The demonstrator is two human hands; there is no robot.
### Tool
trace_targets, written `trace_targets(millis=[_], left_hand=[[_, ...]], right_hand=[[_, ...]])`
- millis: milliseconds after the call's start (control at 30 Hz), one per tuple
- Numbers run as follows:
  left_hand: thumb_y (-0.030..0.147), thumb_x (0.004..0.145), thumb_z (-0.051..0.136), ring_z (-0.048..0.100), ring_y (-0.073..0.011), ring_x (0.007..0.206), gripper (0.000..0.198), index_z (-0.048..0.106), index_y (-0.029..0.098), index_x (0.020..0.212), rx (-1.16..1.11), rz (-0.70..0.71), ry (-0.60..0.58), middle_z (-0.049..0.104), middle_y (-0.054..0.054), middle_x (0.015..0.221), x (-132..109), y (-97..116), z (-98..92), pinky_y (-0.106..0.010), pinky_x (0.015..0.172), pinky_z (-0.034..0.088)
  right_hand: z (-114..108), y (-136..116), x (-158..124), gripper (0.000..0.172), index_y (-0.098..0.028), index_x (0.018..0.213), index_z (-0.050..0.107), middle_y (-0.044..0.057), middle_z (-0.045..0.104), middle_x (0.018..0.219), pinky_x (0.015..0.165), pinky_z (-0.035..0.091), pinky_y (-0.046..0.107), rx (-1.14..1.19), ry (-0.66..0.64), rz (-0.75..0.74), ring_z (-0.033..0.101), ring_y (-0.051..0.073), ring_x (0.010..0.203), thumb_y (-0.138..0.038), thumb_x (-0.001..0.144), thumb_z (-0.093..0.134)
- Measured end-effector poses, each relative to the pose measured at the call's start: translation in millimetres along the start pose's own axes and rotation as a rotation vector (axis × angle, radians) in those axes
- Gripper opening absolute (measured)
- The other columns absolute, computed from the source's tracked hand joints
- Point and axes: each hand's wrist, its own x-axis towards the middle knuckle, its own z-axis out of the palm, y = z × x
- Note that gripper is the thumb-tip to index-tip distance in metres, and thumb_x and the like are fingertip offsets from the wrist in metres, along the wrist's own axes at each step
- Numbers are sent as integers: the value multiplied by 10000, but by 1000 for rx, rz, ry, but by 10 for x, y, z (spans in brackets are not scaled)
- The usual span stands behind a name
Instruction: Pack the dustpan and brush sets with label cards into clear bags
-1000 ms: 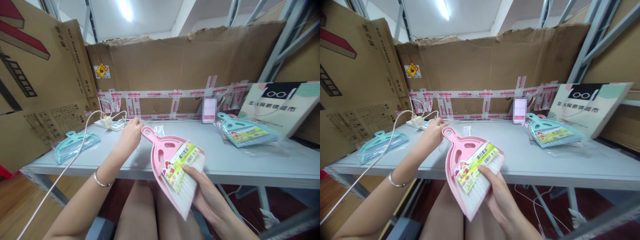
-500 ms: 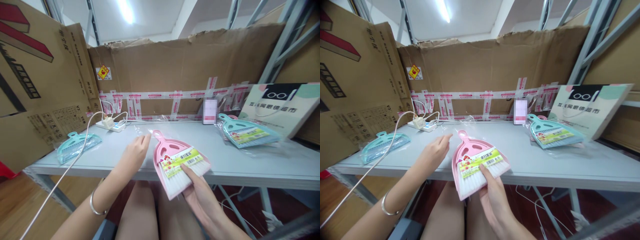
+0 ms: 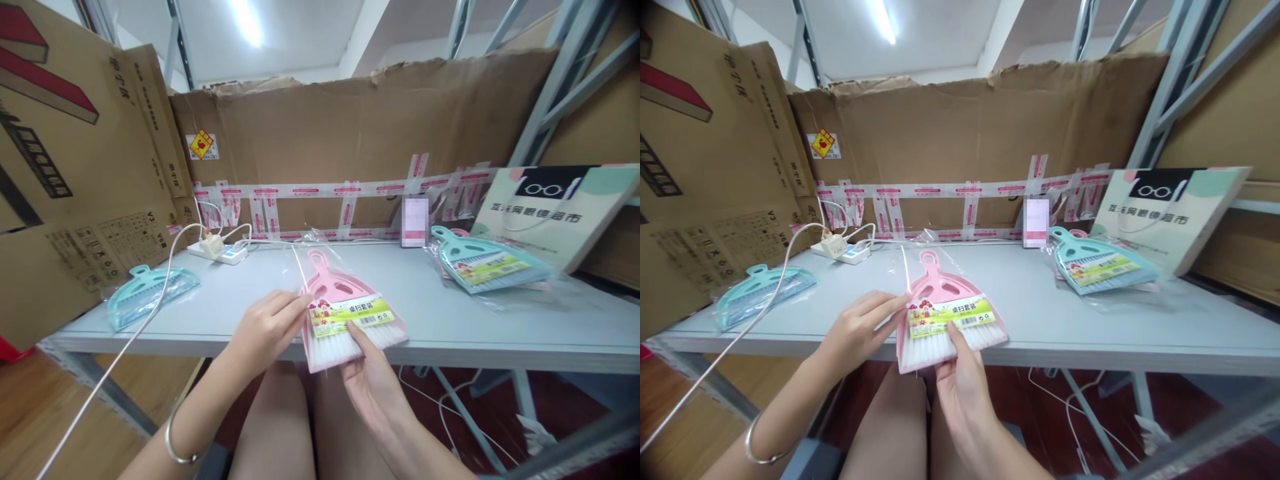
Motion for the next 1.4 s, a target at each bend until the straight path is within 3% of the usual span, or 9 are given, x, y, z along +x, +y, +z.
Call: trace_targets(millis=[67, 167, 233, 300, 400, 533, 933, 1200, 1400], left_hand=[[241, 853, 528, 607, -205, 962, 294, 544, 286, 1143, -188, -195, 152, 657, -61, 1047, -60, -4, 18, -370, 863, 468], [310, 829, 544, 463, -207, 1229, 410, 440, 314, 1226, -603, -755, 447, 470, -52, 1357, -58, -41, 102, -387, 997, 408], [356, 842, 500, 473, -212, 1228, 383, 437, 269, 1209, -1013, -1115, 474, 417, -75, 1403, 6, -67, 181, -367, 965, 444], [392, 842, 475, 554, -231, 1137, 324, 510, 208, 1106, -1370, -1294, 378, 511, -111, 1316, 90, -69, 257, -358, 904, 487], [362, 787, 560, 609, -229, 1036, 274, 584, 188, 997, -1564, -1278, 435, 639, -85, 1122, 170, -15, 335, -334, 852, 509], [245, 655, 714, 628, -175, 948, 388, 621, 242, 1032, -1475, -1142, 581, 649, -19, 1064, 118, 60, 352, -260, 791, 512], [345, 588, 787, 617, -105, 597, 377, 550, 178, 828, -1485, -1244, 415, 661, 20, 691, 24, 83, 239, -179, 539, 472], [359, 748, 672, 641, -192, 934, 449, 527, 201, 1142, -1521, -1070, 268, 660, -63, 1079, -99, 271, 263, -261, 771, 518], [251, 684, 739, 636, -244, 966, 567, 464, 185, 1176, -1449, -1027, 338, 657, -90, 1085, -92, 220, 290, -333, 816, 526]], right_hand=[[13, 14, -6, 494, -252, 1174, 539, 7, 691, 1052, 812, 561, 246, -14, -11, -16, 630, 156, 1018, -125, 715, 672], [33, 34, -35, 541, -276, 1215, 510, 6, 692, 1047, 823, 560, 282, -35, -38, -10, 637, 169, 1004, -150, 717, 679], [51, 51, -59, 569, -282, 1239, 489, 13, 688, 1056, 820, 563, 312, -22, -56, 6, 646, 180, 985, -151, 719, 680], [73, 71, -75, 587, -280, 1248, 480, 18, 685, 1064, 814, 565, 318, -9, -66, 15, 648, 182, 978, -142, 715, 683], [105, 99, -74, 594, -273, 1248, 480, 21, 681, 1074, 812, 563, 306, -11, -66, 10, 641, 179, 995, -130, 709, 686], [125, 109, -46, 575, -268, 1238, 490, 19, 685, 1063, 780, 569, 283, -8, -41, -19, 642, 172, 991, -122, 715, 679], [156, 119, -6, 430, -194, 1183, 525, 37, 686, 1066, 762, 566, 247, 23, -22, -4, 652, 156, 964, -113, 772, 620], [149, 183, -28, 523, -229, 1223, 493, 19, 682, 1069, 828, 546, 249, 5, -65, -27, 638, 153, 997, -147, 738, 670], [198, 55, -11, 500, -208, 1159, 513, 31, 686, 1014, 800, 560, 291, -96, -149, 44, 645, 186, 965, -152, 696, 692]])
